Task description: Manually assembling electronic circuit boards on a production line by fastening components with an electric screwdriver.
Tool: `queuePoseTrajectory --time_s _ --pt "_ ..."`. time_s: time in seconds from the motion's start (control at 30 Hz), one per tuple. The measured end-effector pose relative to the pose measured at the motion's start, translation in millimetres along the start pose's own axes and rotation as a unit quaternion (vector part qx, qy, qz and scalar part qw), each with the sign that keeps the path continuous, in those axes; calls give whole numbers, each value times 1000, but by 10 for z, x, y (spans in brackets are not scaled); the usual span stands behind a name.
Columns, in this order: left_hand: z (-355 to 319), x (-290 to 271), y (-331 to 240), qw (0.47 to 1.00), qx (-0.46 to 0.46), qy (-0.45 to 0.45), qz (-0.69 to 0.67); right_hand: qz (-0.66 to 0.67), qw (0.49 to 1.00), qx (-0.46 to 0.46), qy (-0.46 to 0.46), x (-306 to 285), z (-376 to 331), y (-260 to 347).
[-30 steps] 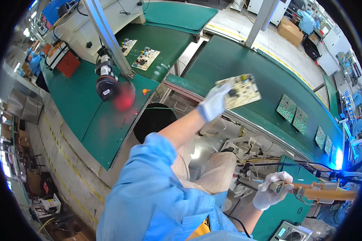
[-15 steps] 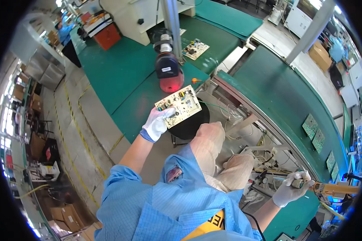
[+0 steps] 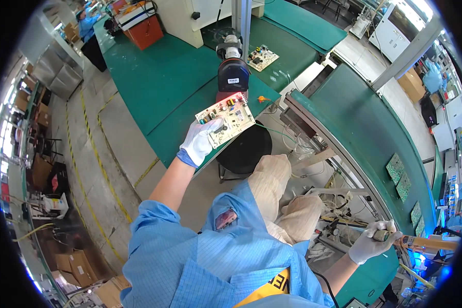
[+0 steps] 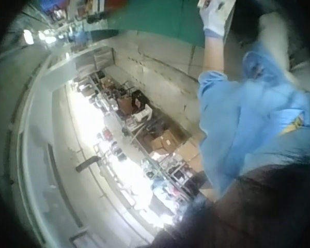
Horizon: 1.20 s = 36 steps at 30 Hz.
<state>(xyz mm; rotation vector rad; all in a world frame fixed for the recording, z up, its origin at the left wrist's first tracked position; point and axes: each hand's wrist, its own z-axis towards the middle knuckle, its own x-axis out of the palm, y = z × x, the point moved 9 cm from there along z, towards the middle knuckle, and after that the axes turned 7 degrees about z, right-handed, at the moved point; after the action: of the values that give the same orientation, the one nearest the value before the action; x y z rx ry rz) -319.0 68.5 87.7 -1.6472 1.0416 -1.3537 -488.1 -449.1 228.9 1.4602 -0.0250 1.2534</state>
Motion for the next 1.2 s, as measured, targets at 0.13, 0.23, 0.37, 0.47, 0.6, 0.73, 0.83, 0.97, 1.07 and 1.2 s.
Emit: queuePoseTrajectory --time_s 0.13,0.23,0.37,0.47,0.6,0.73,0.83,0.97,1.07,1.2 --pt "-14 -24 15 997 -24 -1 -80 -5 1000 8 3 -57 -7 26" --pt "21 -91 64 998 -20 9 -54 -43 998 12 42 -62 3 47" --pt "23 -80 100 996 -29 0 -89 -60 997 11 51 -97 10 55" --pt "106 -119 159 983 -35 -24 -177 -69 996 12 53 -95 16 51" --pt "195 -103 81 961 -39 -45 -270 -65 996 15 52 -120 13 62" --pt "200 -83 -46 963 -16 -69 -261 -41 998 28 38 -157 20 58" --pt "194 -93 -22 968 -26 -73 -240 -24 996 16 89 5 24 100" --pt "78 -11 79 969 -54 -63 -233 13 1000 15 20 -68 68 206" --pt "151 100 332 953 -86 -29 -288 -49 996 26 64 -89 95 279" --pt "-242 950 719 937 -201 75 -276 -34 998 24 41 -225 85 207"
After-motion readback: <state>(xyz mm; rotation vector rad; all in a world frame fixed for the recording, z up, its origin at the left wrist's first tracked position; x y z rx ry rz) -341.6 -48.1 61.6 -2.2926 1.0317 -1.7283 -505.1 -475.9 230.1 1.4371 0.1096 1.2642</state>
